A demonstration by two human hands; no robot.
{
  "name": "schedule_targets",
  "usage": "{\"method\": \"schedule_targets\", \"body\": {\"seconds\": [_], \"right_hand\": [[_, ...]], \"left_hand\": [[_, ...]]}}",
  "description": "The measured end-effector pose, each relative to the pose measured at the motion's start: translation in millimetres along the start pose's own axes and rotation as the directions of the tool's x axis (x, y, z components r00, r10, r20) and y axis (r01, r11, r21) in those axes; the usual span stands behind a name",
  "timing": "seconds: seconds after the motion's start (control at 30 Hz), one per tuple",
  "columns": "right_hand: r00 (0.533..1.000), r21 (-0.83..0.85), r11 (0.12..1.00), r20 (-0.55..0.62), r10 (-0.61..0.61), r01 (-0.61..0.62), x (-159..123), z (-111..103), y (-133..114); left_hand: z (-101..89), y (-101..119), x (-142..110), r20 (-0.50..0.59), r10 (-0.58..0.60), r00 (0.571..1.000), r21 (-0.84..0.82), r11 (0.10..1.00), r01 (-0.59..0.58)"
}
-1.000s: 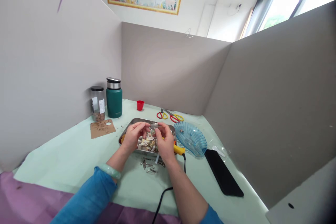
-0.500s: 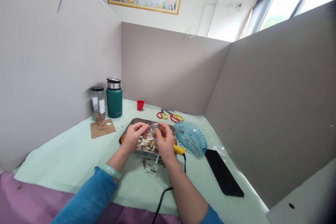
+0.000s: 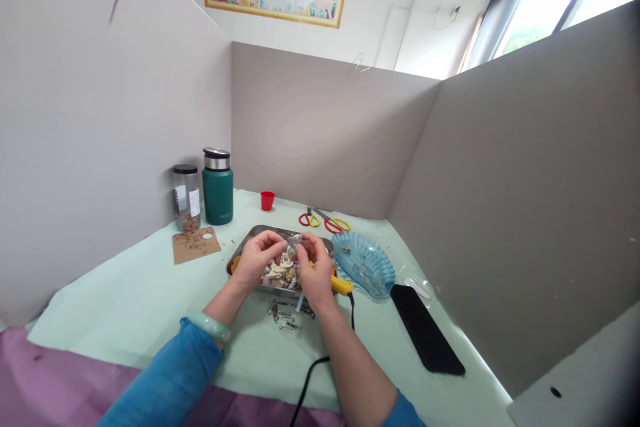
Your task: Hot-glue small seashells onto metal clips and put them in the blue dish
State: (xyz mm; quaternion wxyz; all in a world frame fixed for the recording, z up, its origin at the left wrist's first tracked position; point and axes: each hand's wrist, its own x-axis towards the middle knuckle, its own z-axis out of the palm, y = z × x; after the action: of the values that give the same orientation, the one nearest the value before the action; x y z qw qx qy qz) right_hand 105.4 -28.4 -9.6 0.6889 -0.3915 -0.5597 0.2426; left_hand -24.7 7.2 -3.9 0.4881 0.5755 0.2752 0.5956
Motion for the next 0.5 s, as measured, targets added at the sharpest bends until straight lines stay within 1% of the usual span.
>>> {"method": "schedule_targets", "body": {"seconds": [0.1,0.2,0.37,0.5], "right_hand": [[1.000,-0.005,1.000,-0.004,-0.001,0.001,0.0,-0.6,0.2],[1.000,-0.011,1.000,0.000,-0.003,0.003,-0.1,-1.1,0.8],[1.000,-0.013,1.000,0.006,-0.011,0.011,-0.5,-0.9,0.7],[1.000,-0.016,1.000,0.009,-0.016,0.016,-0.7,-0.8,0.5]], "left_hand": [[-0.5,-0.3,-0.5,0.003,0.009,1.000,0.005,1.000,-0.009],[-0.1,0.2,-0.5,0.004,0.010,1.000,-0.024,1.000,-0.010],[0.4,1.2,0.5,-0.004,-0.039,0.999,-0.114,0.993,0.038],[-0.5,1.4,0.6,0.004,-0.010,1.000,-0.095,0.995,0.010]]}}
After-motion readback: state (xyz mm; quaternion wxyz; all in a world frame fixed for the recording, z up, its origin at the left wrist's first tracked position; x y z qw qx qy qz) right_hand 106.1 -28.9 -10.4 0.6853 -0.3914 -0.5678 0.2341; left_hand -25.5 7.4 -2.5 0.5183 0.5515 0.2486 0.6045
